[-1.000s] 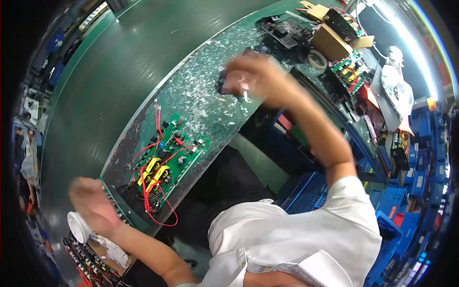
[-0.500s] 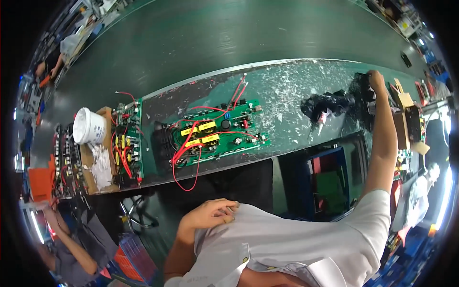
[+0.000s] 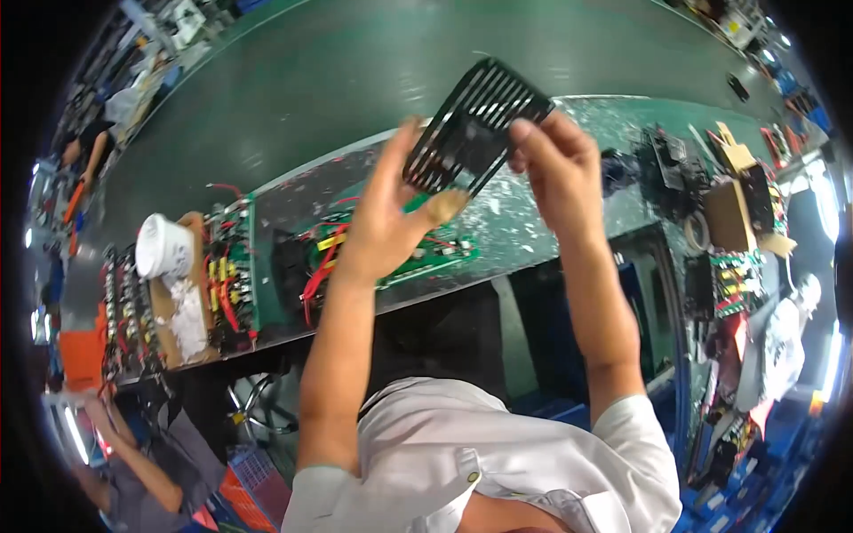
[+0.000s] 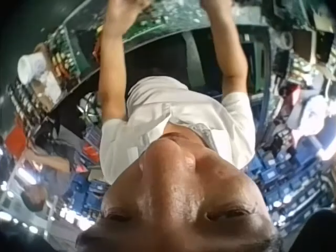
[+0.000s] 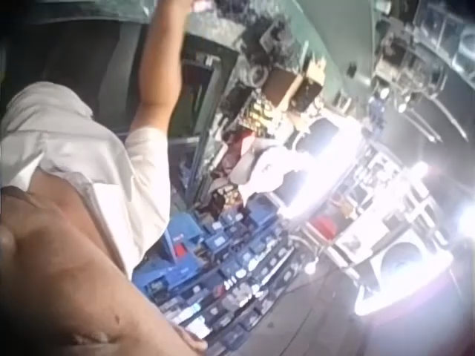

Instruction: Assembling electronic circuit boards by connecting wires and attaching plastic covers using an electric screwdriver.

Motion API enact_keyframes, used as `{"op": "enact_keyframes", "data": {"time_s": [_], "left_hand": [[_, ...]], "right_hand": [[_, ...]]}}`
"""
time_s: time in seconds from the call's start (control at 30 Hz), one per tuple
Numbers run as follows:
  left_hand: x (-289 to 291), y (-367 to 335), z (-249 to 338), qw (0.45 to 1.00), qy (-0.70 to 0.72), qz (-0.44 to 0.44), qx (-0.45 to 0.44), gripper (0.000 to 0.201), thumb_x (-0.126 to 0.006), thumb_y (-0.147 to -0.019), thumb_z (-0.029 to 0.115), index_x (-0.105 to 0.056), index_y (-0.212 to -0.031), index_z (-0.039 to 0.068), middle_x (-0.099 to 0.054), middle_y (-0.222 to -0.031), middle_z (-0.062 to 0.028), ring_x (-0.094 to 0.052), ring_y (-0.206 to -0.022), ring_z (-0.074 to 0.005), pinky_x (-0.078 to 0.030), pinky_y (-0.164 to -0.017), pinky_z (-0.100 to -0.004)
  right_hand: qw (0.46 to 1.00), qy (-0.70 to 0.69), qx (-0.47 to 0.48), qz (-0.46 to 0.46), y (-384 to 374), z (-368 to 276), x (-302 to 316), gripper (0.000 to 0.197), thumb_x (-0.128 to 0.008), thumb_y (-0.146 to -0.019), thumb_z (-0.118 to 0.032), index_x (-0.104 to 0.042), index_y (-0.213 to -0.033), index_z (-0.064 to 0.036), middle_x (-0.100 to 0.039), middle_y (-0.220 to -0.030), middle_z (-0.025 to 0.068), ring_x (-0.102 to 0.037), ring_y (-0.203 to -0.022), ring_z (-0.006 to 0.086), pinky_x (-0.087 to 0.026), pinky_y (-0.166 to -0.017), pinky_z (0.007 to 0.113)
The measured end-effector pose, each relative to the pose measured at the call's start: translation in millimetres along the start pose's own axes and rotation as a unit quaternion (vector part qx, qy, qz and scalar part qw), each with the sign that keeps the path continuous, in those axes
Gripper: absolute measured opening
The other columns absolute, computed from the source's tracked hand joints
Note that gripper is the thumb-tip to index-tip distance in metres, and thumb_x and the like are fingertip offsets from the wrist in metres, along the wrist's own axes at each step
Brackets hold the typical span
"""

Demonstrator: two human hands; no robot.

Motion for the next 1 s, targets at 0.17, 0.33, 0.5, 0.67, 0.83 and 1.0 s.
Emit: {"op": "enact_keyframes", "data": {"time_s": [0.17,0.33,0.5,0.67,0.83,1.0], "left_hand": [[53.9,-9.7,19.0,0.976,0.173,0.129,0.016,0.037,-0.073,-0.090,0.016,-0.056,-0.120,0.001,-0.067,-0.105,-0.0052,-0.065,-0.093,-0.0139,-0.055,-0.079,-0.0312],[103.9,-40.4,47.1,0.942,0.292,0.163,-0.015,0.027,-0.070,-0.093,0.022,-0.059,-0.113,0.008,-0.068,-0.096,-0.0060,-0.067,-0.080,-0.0164,-0.053,-0.067,-0.0276],[140.4,-53.6,69.9,0.946,0.270,0.176,-0.040,0.027,-0.072,-0.092,0.024,-0.062,-0.111,0.007,-0.069,-0.096,-0.0074,-0.068,-0.081,-0.0185,-0.053,-0.063,-0.0267],[169.2,-66.7,86.2,0.953,0.250,0.160,-0.055,0.026,-0.074,-0.090,0.022,-0.062,-0.106,0.005,-0.070,-0.098,-0.0101,-0.068,-0.086,-0.0205,-0.053,-0.064,-0.0279],[195.2,-69.6,76.8,0.954,0.240,0.168,-0.068,0.023,-0.067,-0.093,0.015,-0.063,-0.114,0.006,-0.070,-0.102,-0.0118,-0.068,-0.094,-0.0229,-0.053,-0.070,-0.0315],[214.3,-69.6,81.4,0.946,0.241,0.203,-0.070,0.020,-0.066,-0.094,0.013,-0.064,-0.113,0.005,-0.070,-0.105,-0.0116,-0.067,-0.095,-0.0237,-0.053,-0.071,-0.0322]], "right_hand": [[0.993,-0.088,-0.078,-0.009,69.7,70.6,-62.8,0.059,-0.068,-0.093,-0.030,-0.047,-0.138,0.0009,-0.058,-0.129,0.0157,-0.058,-0.111,0.0217,-0.047,-0.095,0.035],[0.877,-0.314,-0.289,-0.222,189.8,143.9,-186.3,0.073,-0.069,-0.093,-0.035,-0.033,-0.149,-0.0045,-0.050,-0.142,0.0107,-0.046,-0.133,0.0214,-0.038,-0.110,0.040],[0.797,-0.411,-0.371,-0.240,237.4,158.3,-207.9,0.075,-0.058,-0.095,-0.054,-0.036,-0.148,-0.0068,-0.048,-0.146,0.0079,-0.046,-0.135,0.0233,-0.037,-0.111,0.043],[0.722,-0.429,-0.487,-0.241,264.6,141.3,-222.2,0.076,-0.040,-0.099,-0.063,-0.031,-0.153,-0.0099,-0.040,-0.154,0.0094,-0.039,-0.141,0.0268,-0.035,-0.113,0.049],[0.601,-0.447,-0.601,-0.279,296.4,136.9,-227.4,0.084,-0.035,-0.092,-0.077,-0.031,-0.153,-0.0199,-0.045,-0.151,0.0055,-0.046,-0.136,0.0260,-0.038,-0.108,0.056],[0.494,-0.441,-0.662,-0.350,321.7,117.7,-225.0,0.088,-0.034,-0.090,-0.080,-0.034,-0.151,-0.0175,-0.047,-0.149,0.0069,-0.048,-0.134,0.0297,-0.039,-0.105,0.056]]}}
Point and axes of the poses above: each hand's wrist, its own y-axis away from the middle knuckle, its own x-axis out of the back of the hand, z = x × y, the point moved 7 cm from there along -y, towards the middle knuckle
